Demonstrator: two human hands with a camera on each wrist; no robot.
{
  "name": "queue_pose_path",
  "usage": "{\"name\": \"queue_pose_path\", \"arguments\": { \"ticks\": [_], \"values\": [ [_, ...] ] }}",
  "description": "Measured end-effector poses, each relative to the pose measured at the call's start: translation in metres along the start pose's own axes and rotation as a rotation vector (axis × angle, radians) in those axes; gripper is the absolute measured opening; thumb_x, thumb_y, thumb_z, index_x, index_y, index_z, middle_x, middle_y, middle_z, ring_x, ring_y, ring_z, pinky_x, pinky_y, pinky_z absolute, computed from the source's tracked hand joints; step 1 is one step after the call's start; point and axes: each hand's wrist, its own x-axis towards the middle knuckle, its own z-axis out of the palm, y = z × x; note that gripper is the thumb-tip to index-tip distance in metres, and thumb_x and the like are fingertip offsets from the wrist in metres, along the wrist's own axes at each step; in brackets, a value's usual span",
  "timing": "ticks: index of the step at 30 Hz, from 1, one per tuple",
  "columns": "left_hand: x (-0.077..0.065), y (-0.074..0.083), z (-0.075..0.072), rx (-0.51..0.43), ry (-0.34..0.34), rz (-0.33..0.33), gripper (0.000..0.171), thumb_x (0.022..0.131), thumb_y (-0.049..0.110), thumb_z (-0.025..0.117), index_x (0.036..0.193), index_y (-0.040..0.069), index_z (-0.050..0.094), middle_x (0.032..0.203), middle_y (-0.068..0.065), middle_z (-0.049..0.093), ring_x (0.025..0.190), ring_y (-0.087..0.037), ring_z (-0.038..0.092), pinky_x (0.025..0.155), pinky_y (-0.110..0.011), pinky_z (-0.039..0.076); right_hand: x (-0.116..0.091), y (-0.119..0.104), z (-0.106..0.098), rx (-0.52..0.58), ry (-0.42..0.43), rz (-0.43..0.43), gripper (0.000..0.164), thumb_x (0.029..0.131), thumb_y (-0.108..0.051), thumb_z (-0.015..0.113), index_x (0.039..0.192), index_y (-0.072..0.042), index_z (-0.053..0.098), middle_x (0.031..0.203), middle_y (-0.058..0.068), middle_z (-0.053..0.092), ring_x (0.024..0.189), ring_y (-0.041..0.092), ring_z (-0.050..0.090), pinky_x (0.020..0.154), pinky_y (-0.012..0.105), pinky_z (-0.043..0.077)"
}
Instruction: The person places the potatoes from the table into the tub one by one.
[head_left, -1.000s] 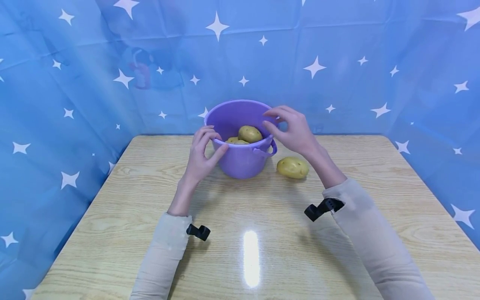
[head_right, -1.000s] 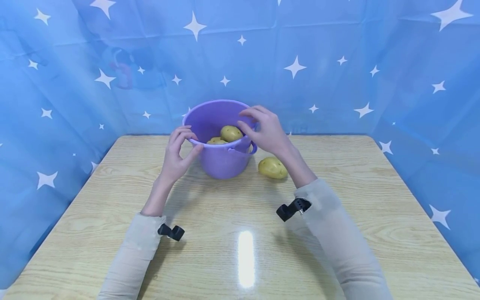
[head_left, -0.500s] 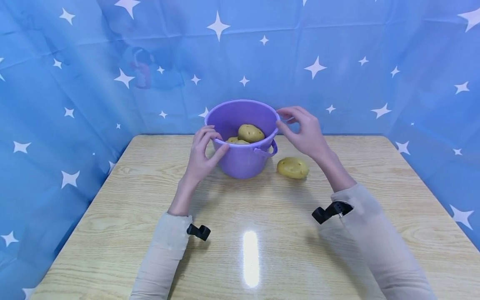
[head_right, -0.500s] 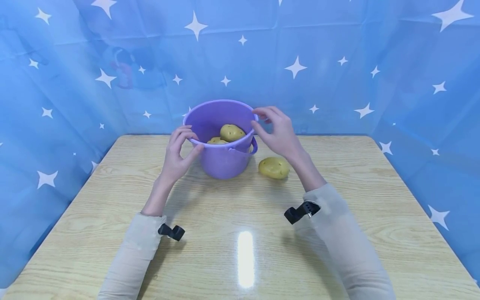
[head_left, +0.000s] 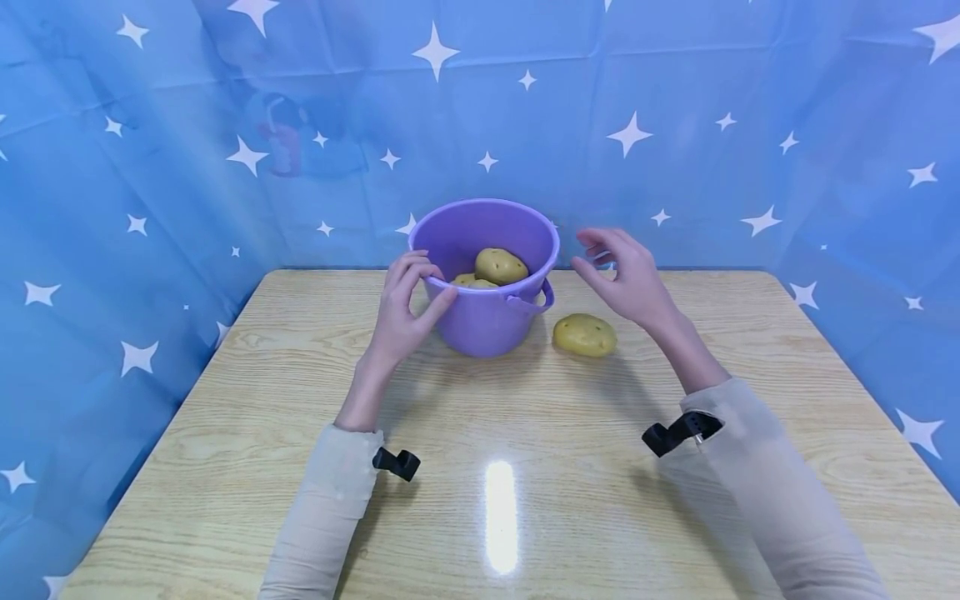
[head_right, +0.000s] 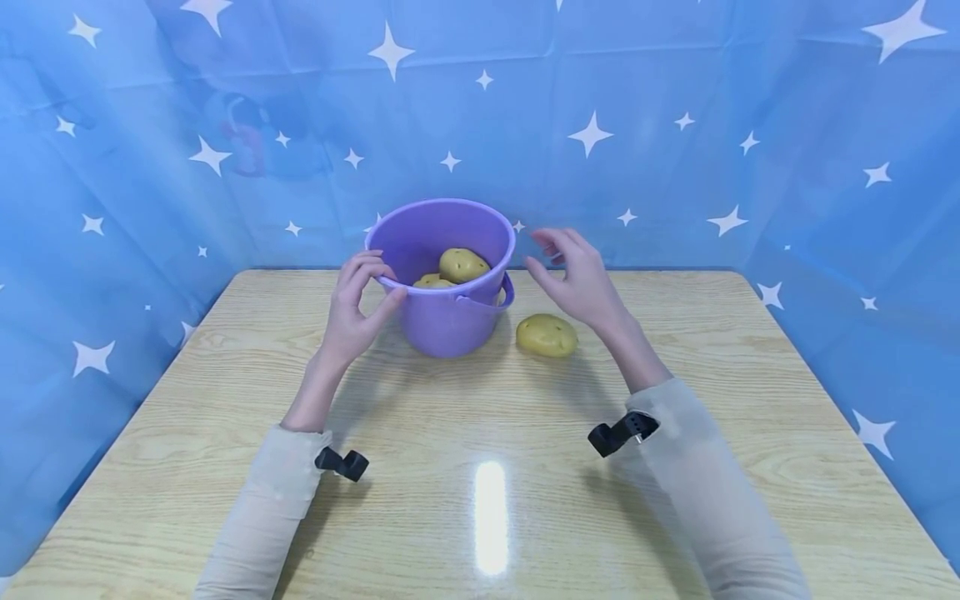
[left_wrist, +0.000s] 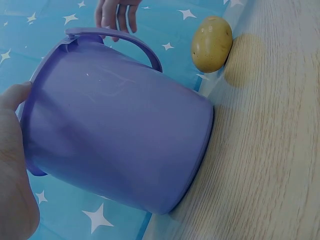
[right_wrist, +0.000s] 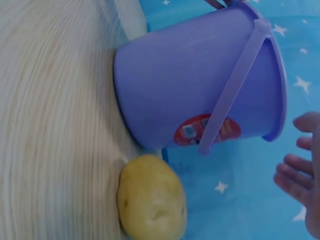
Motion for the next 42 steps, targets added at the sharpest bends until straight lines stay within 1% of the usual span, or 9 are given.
{"name": "queue_pose_path", "arguments": {
  "ticks": [4, 9, 15, 20, 25, 33, 42],
  "values": [
    [0.0, 0.0, 0.0, -0.001, 0.0, 0.004, 0.017, 0.083, -0.005, 0.073, 0.093, -0.011, 0.061, 0.103, -0.029, 0.058, 0.123, -0.054, 0.046, 0.114, -0.05, 0.03, -0.006, 0.006, -0.002, -0.013, -0.054, 0.042, 0.044, 0.095, -0.013, 0.069, 0.134, 0.005, 0.058, 0.127, 0.022, 0.06, 0.106, 0.037, 0.062, 0.089, 0.052, 0.054],
    [0.0, 0.0, 0.0, -0.003, 0.001, 0.013, 0.017, 0.084, -0.005, 0.073, 0.093, -0.011, 0.061, 0.102, -0.029, 0.058, 0.122, -0.054, 0.046, 0.114, -0.05, 0.03, -0.014, 0.014, -0.006, -0.046, -0.16, 0.132, 0.052, 0.097, -0.023, 0.067, 0.14, 0.002, 0.053, 0.133, 0.024, 0.056, 0.111, 0.038, 0.059, 0.093, 0.055, 0.051],
    [0.0, -0.001, 0.0, -0.003, 0.0, 0.012, 0.017, 0.084, -0.005, 0.072, 0.094, -0.011, 0.06, 0.103, -0.029, 0.058, 0.122, -0.054, 0.046, 0.114, -0.05, 0.03, -0.022, 0.021, -0.009, -0.073, -0.27, 0.196, 0.055, 0.099, -0.029, 0.065, 0.142, 0.002, 0.051, 0.136, 0.024, 0.053, 0.115, 0.04, 0.056, 0.096, 0.057, 0.049],
    [0.0, 0.001, -0.001, -0.005, 0.0, 0.008, 0.017, 0.083, -0.006, 0.073, 0.093, -0.012, 0.06, 0.103, -0.03, 0.058, 0.122, -0.054, 0.046, 0.114, -0.05, 0.03, -0.028, 0.024, -0.01, -0.089, -0.322, 0.213, 0.055, 0.099, -0.029, 0.065, 0.142, 0.002, 0.051, 0.135, 0.022, 0.054, 0.114, 0.041, 0.057, 0.095, 0.057, 0.049],
    [0.0, 0.001, -0.001, -0.005, 0.001, 0.006, 0.017, 0.083, -0.007, 0.073, 0.093, -0.012, 0.06, 0.102, -0.03, 0.058, 0.122, -0.054, 0.046, 0.114, -0.05, 0.029, -0.033, 0.031, -0.008, -0.104, -0.36, 0.2, 0.054, 0.098, -0.029, 0.066, 0.141, 0.001, 0.052, 0.134, 0.023, 0.055, 0.113, 0.041, 0.058, 0.094, 0.056, 0.051],
    [0.0, 0.001, -0.001, 0.001, 0.002, 0.008, 0.017, 0.082, -0.007, 0.073, 0.093, -0.011, 0.061, 0.102, -0.03, 0.058, 0.122, -0.053, 0.047, 0.114, -0.05, 0.03, -0.041, 0.039, -0.003, -0.105, -0.438, 0.228, 0.055, 0.097, -0.033, 0.068, 0.143, -0.006, 0.053, 0.14, 0.026, 0.048, 0.116, 0.045, 0.055, 0.093, 0.059, 0.05],
    [0.0, 0.0, 0.0, 0.004, 0.0, 0.0, 0.017, 0.083, -0.006, 0.073, 0.093, -0.011, 0.061, 0.104, -0.03, 0.058, 0.123, -0.053, 0.047, 0.115, -0.049, 0.029, -0.051, 0.049, 0.004, -0.104, -0.52, 0.226, 0.057, 0.097, -0.033, 0.069, 0.144, -0.005, 0.052, 0.14, 0.028, 0.049, 0.116, 0.044, 0.055, 0.093, 0.057, 0.05]
  ]
}}
